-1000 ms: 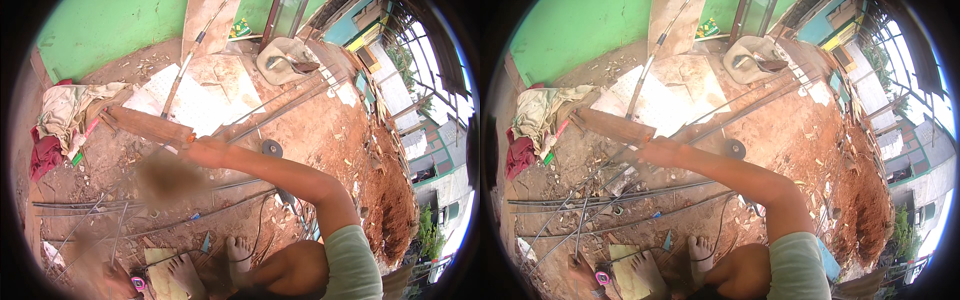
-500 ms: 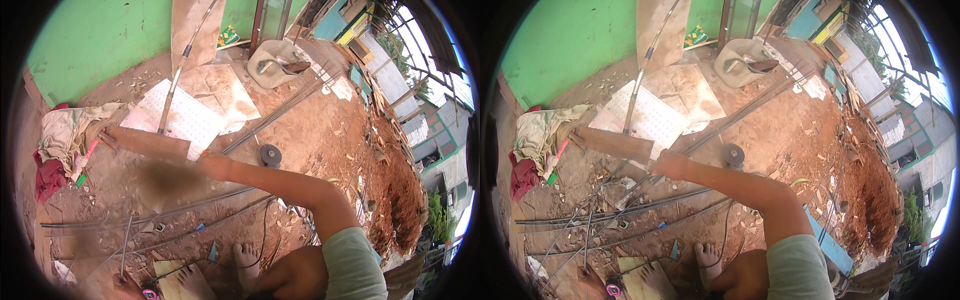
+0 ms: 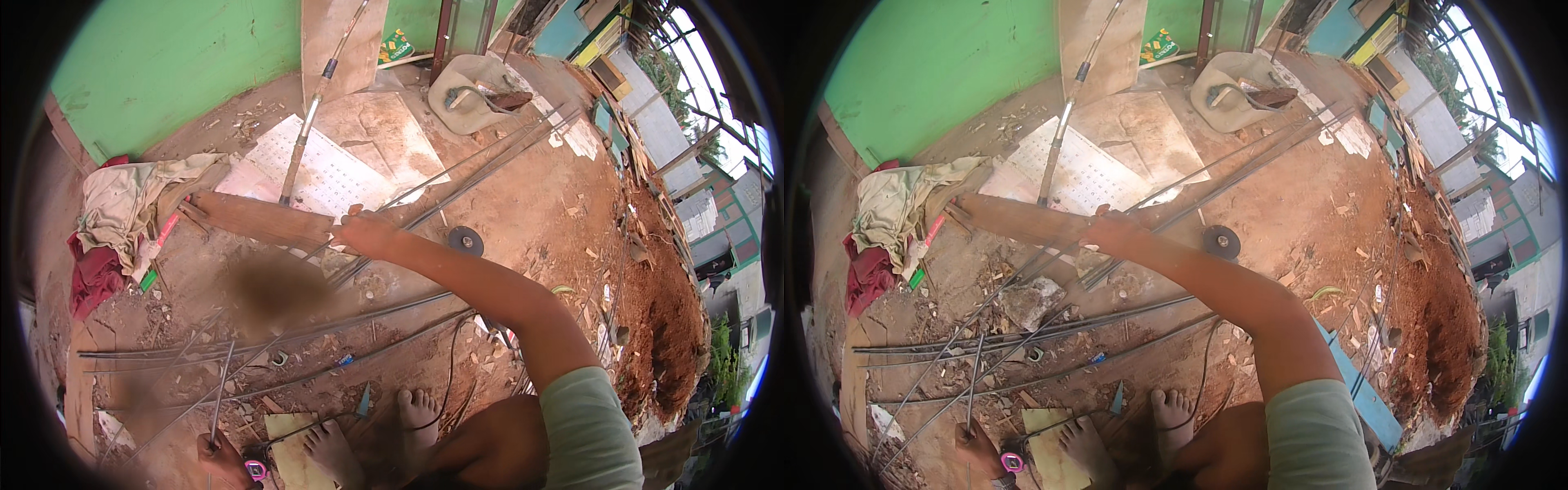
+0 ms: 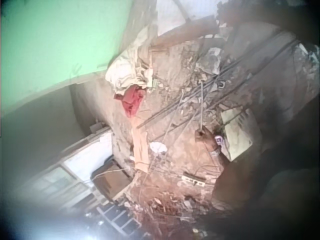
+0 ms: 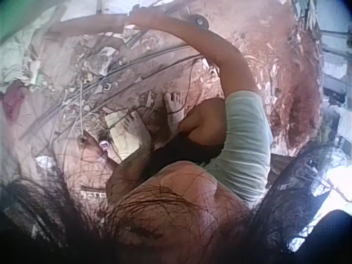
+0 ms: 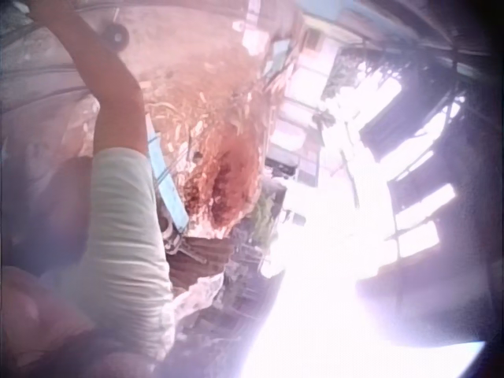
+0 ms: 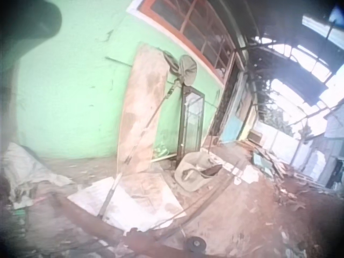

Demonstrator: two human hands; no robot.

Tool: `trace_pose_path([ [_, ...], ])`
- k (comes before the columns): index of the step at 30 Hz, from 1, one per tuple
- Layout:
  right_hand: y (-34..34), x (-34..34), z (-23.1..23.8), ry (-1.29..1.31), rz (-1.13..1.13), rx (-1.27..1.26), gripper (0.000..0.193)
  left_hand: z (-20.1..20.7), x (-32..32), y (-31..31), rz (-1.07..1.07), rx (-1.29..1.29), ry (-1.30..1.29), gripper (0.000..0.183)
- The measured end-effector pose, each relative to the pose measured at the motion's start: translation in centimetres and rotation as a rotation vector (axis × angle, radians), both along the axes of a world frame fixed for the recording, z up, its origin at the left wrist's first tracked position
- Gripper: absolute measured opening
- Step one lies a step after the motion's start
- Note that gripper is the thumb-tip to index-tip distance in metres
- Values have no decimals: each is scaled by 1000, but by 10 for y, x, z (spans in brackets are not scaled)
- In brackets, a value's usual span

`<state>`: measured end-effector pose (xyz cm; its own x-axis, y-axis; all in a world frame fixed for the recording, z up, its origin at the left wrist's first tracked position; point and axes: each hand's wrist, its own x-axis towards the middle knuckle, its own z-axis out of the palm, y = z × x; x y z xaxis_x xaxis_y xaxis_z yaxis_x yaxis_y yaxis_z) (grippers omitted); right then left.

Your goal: The person cuts metal bars using a handheld grinder on a construction site.

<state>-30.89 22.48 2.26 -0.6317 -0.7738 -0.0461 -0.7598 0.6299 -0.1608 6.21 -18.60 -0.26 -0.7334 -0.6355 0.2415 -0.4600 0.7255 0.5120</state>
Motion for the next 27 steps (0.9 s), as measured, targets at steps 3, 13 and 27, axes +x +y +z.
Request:
trace_pose_path([
  [3,13,-7,-13,82,-91,135,21,-1,-1,2,24,21,-17,38],
  [13,19,-26,-10,-224,-246,165,49,6,-2,4,17,50,24,36],
  [27,65,-29,-32,-342,-351,215,48,20,-4,6,5,83,-47,38],
])
